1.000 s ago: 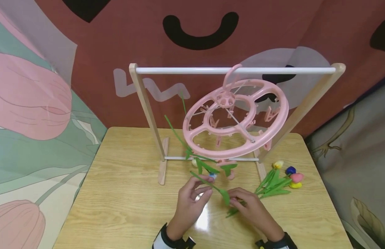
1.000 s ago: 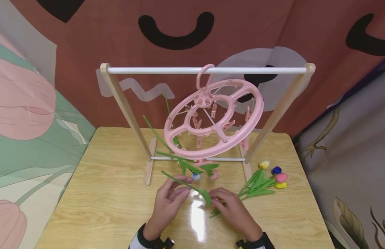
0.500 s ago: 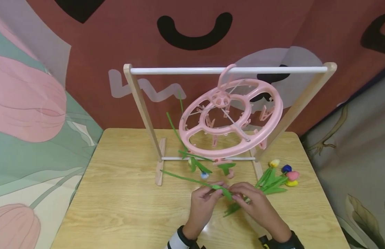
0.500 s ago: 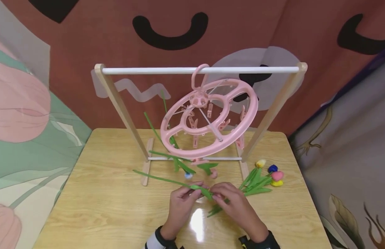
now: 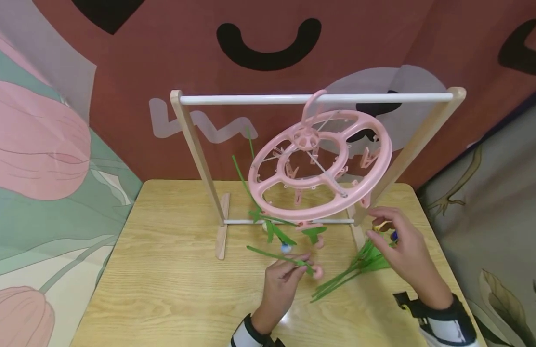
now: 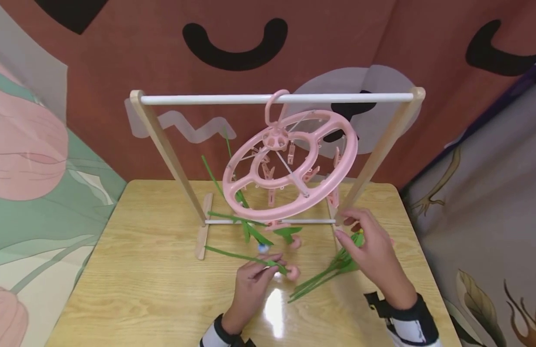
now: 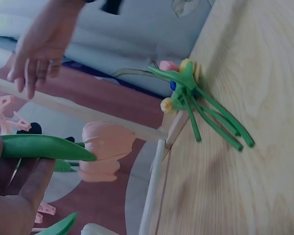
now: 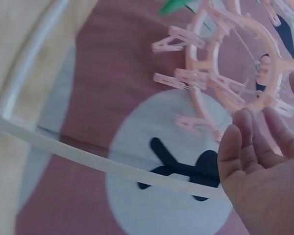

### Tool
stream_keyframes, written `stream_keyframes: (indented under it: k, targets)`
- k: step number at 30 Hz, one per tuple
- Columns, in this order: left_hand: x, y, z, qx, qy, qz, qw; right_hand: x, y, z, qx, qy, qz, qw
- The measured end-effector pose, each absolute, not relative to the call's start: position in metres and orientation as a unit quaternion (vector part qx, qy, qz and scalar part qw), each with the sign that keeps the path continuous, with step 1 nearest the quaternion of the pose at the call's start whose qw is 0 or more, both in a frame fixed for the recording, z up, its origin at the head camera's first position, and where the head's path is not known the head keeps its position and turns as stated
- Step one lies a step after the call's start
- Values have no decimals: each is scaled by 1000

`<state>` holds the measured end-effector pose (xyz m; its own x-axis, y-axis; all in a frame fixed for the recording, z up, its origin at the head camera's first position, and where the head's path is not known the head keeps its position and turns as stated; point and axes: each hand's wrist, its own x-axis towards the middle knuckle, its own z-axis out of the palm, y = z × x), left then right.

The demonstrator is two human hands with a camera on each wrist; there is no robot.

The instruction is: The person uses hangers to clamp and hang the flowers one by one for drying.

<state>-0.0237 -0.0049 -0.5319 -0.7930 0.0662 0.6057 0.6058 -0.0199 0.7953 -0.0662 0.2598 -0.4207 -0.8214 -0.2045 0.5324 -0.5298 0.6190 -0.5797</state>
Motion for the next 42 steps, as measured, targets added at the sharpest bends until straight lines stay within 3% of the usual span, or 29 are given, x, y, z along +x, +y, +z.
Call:
stream_keyframes:
  k: [8,16,24,31,42]
  targets:
    - [-27,-5,-534,-258,-694,-641,204,-100,268,-376,240,-876,388,152]
    - [-32,-2,-522,-279,-692,-644,170,-128,264,-357,279,-842,460,50]
    - [-37,4,-515,-283,-697,-632,186,-127,259,-358,267,-839,474,29]
    - [-43,4,-507,-259,-690,-654,171,-115,247,-372,274,-790,547,-32]
    - [-55,5,-506,-225,-688,-669,170,-96,220,-391,268,-806,527,10]
